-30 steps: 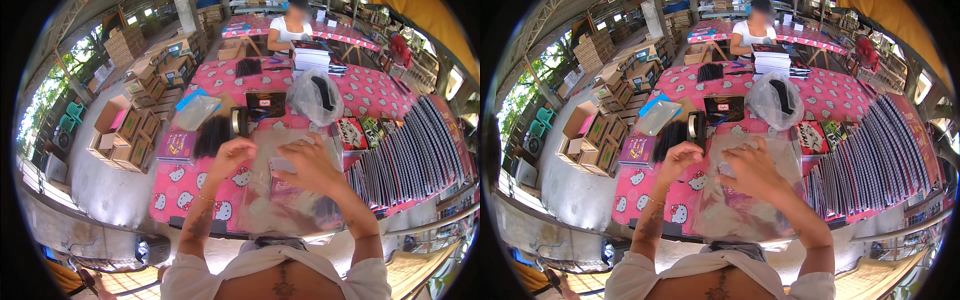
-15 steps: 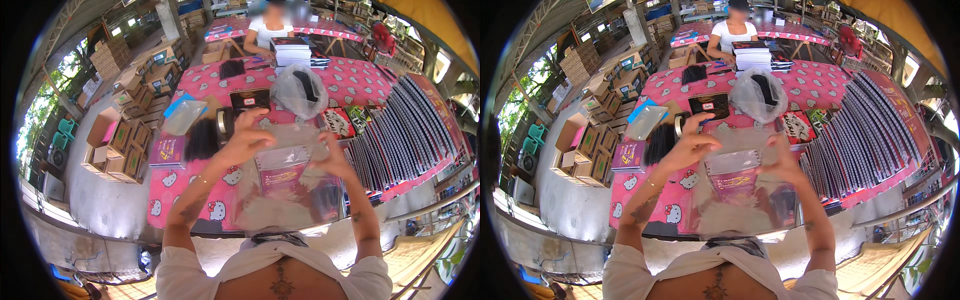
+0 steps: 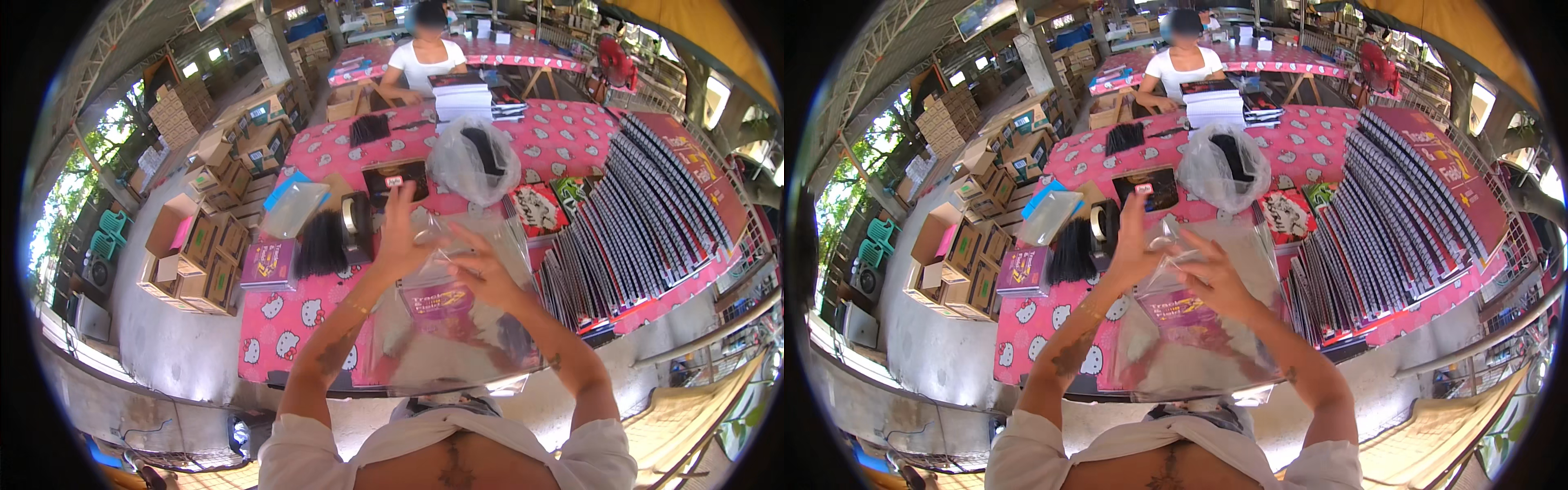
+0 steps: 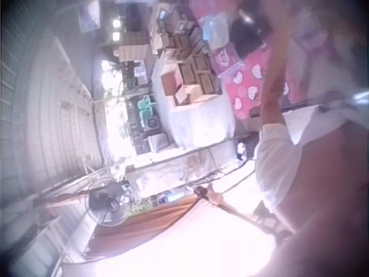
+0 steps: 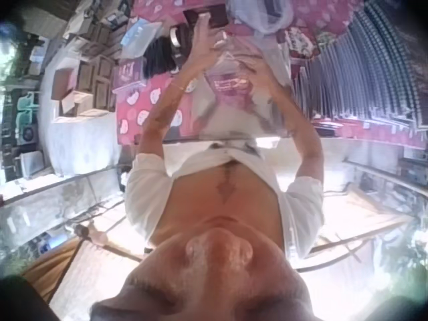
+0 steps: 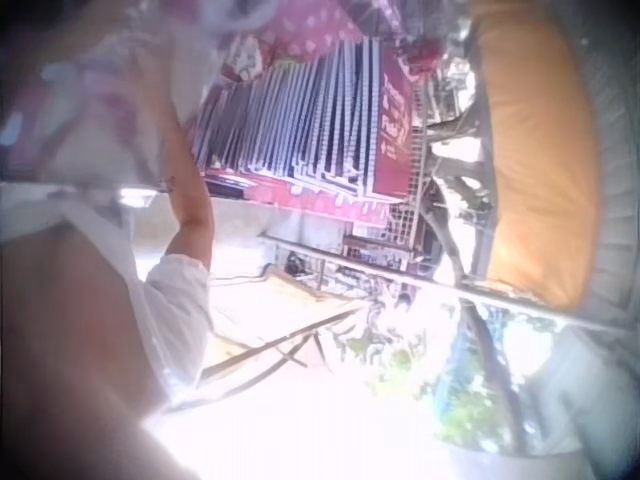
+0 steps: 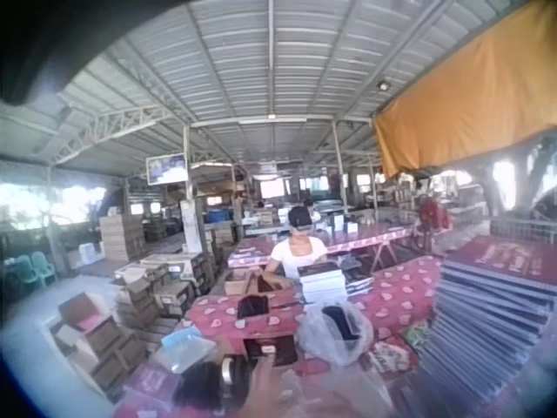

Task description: The person places a stack of notebooks into a clear plastic bag, seals the bag with tape, and moves the package to the side.

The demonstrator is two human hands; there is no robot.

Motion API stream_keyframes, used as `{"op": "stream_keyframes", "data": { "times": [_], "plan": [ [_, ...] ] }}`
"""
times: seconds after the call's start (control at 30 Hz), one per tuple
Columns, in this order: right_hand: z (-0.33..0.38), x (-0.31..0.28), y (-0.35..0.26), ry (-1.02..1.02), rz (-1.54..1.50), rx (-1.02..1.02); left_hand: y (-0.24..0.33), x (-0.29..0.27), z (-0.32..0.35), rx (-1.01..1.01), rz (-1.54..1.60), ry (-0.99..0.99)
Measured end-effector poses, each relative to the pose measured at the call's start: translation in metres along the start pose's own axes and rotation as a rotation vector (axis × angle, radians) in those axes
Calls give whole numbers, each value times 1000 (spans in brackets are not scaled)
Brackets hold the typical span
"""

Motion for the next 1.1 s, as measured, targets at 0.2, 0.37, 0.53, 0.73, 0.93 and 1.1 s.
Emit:
{"op": "stream_keyframes", "data": {
  "times": [0.2, 0.37, 0.53, 0.73, 0.93, 1.1],
  "plan": [
    [-58, -18, 20, 5, -395, 344, -79, 13, 61, -432, 744, -509],
    [-63, -7, 45, -448, -580, 374, -56, 35, 53, -408, 910, -664],
    [-20, -10, 28, -384, -611, 110, -53, 20, 69, -461, 629, -563],
    [-5, -5, -3, -335, 195, 7, 37, -4, 74, 310, -323, -271],
    [-28, 2, 7, -512, 125, 302, 18, 0, 58, -93, -87, -380],
    [-40, -11, 12, -212, 505, 114, 8, 10, 45, -118, -451, -286]
  ]
}}
Point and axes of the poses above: each hand's wrist, its own z-axis away from the middle knuckle, its own x-axis out of the palm, y = z × x, the point moved 6 cm from there along -z, towards the middle knuckle, and after that the axes turned 13 degrees about -y, right-handed, at the moved point
